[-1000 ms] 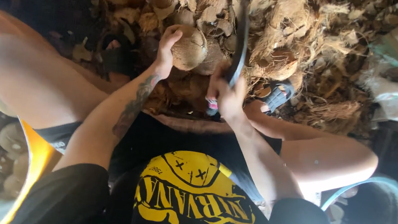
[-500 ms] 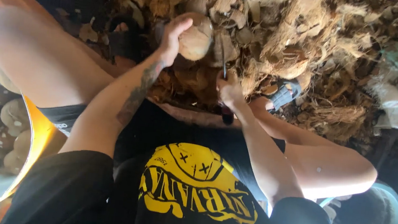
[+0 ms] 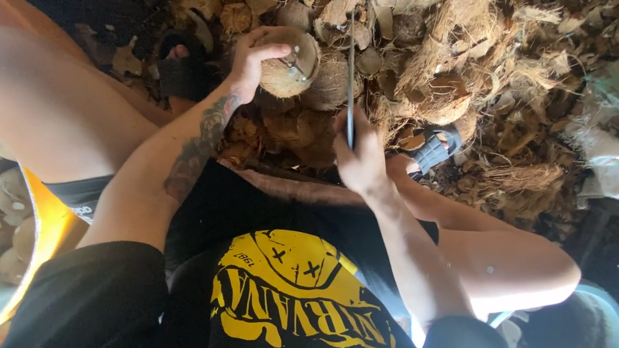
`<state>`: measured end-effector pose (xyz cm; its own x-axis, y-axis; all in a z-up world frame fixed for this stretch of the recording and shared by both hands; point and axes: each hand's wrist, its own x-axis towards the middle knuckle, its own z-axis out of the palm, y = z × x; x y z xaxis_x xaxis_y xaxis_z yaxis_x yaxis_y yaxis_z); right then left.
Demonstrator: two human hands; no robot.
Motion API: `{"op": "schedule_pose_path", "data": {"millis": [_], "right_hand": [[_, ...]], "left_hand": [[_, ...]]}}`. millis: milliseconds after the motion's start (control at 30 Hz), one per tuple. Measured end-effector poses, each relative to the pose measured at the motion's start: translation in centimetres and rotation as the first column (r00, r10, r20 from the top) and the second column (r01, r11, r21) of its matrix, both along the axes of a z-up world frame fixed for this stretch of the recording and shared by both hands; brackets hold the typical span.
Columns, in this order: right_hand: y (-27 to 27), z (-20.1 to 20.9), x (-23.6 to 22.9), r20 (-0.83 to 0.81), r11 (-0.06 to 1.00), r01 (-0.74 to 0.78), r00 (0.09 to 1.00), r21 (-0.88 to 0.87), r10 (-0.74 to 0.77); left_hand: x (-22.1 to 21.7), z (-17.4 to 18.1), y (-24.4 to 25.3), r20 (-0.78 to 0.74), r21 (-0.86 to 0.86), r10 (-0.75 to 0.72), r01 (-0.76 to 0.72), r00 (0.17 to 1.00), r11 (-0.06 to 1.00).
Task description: The person uses a specialized blade to peel the outer husk from several coconuts while sitting on the floor.
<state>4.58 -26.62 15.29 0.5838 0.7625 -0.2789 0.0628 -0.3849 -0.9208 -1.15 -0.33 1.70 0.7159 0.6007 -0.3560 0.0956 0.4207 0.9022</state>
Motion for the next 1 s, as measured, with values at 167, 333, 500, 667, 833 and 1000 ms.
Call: {"op": "schedule_pose_path", "data": {"millis": [167, 333, 500, 667, 833, 1000], "right_hand": [[0.6, 3.5, -0.8, 0.450, 0.677, -0.370, 0.891, 0.636, 0.064], [-3.3, -20.3, 2.4, 0.634, 0.904, -0.314, 0.645, -0.289, 0.427], [0.4, -7.2, 1.8, -0.402, 0.887, 0.182, 0.840, -0.424, -0.364], [0.1, -1.1, 0.0, 0.311, 0.948, -0.120, 0.950, 0.295, 0.023], [0.8, -2.2, -0.1, 0.369, 0.951, -0.280, 0.904, 0.131, 0.215], [-3.9, -24.6, 2.5, 0.773, 0.880, -0.384, 0.452, -0.281, 0.444]], "left_hand": [[-0.3, 1.2, 0.1, -0.026, 0.020, -0.051, 0.052, 0.998, 0.998], [-0.2, 0.1, 0.0, 0.021, 0.034, -0.077, 0.077, 0.997, 0.996], [-0.7, 0.7, 0.2, -0.052, 0.008, -0.095, 0.095, 0.994, 0.995], [-0.3, -0.5, 0.7, 0.085, 0.015, -0.145, 0.144, 0.986, 0.989], [-0.1, -0.5, 1.0, 0.041, -0.003, -0.125, 0.125, 0.991, 0.992], [-1.0, 1.2, 0.9, -0.024, 0.162, -0.219, 0.220, 0.975, 0.962]]}}
